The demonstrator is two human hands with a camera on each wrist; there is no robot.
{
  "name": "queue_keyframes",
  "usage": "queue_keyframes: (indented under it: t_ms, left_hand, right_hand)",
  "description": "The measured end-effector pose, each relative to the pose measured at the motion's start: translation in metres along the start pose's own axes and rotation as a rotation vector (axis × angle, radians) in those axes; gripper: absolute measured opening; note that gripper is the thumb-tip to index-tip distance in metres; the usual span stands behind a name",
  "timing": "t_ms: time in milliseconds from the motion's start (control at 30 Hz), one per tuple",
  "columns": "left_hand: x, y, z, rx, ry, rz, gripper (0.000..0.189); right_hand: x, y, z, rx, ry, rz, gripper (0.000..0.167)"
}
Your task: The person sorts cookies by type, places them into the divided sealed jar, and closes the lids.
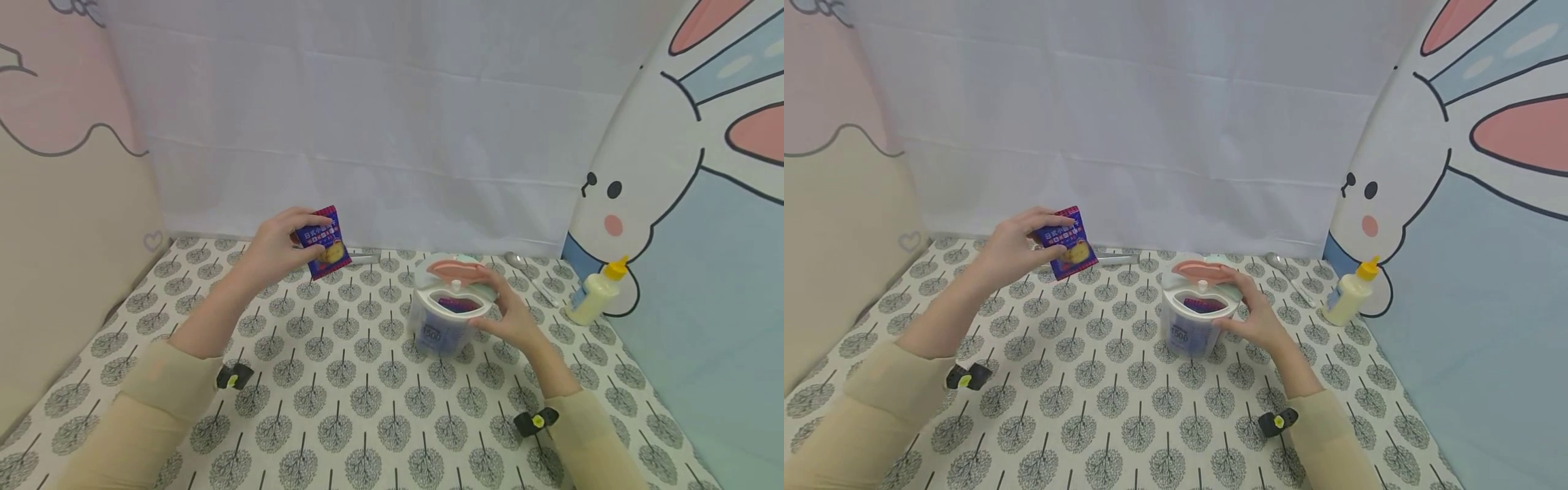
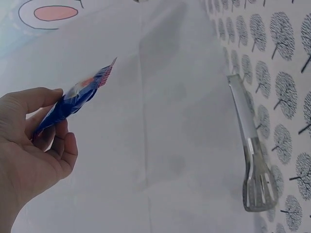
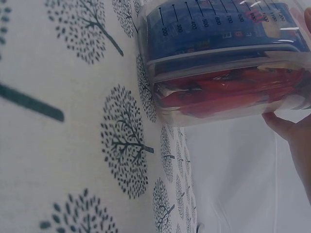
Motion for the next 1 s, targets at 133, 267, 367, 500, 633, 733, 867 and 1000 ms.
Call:
queue_keyframes:
  t_ms: [133,267,367,500,633,733,867,1000]
  left_hand:
    - [-0.02,-0.002,0.004,-0.028,-0.069,-0.029,0.044]
    - [-0.039,-0.007,0.009,-0.063,-0.146,-0.055,0.043]
    - [-0.052,-0.012,0.013,-0.085,-0.202,-0.09,0.042]
    - [-0.065,-0.026,0.019,-0.095,-0.279,-0.123,0.043]
    - [-0.076,-0.042,0.023,-0.086,-0.357,-0.117,0.049]
    - [-0.085,-0.054,0.026,-0.071,-0.403,-0.114,0.054]
    - [-0.096,-0.069,0.027,-0.04,-0.466,-0.112,0.059]
    - [-0.104,-0.086,0.028,-0.001,-0.539,-0.098,0.06]
  right_hand:
    - [-0.001,0.0,-0.001,0.001,-0.01,-0.008,0.093]
    - [-0.001,0.0,-0.001,0.003,-0.005,-0.015,0.093]
    - [-0.002,0.001,0.0,0.009,-0.007,-0.026,0.093]
    - [-0.002,0.001,0.0,0.018,-0.03,-0.027,0.093]
    - [-0.003,0.001,0.0,0.016,-0.026,-0.023,0.093]
    - [-0.003,0.001,0.0,0.008,-0.01,-0.019,0.093]
    - [-0.002,0.001,0.0,0.026,-0.03,-0.008,0.093]
    - [-0.002,0.002,0.0,0.046,-0.062,-0.005,0.092]
Point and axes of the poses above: each hand's wrist, its own z-axis towards the middle knuckle, its own y-axis out of the back of the hand, x = y × z, the point moved 2 cm from there along z, towards the middle knuckle, and after that the axes turned 7 degrees about -y, right-handed, at the moved point
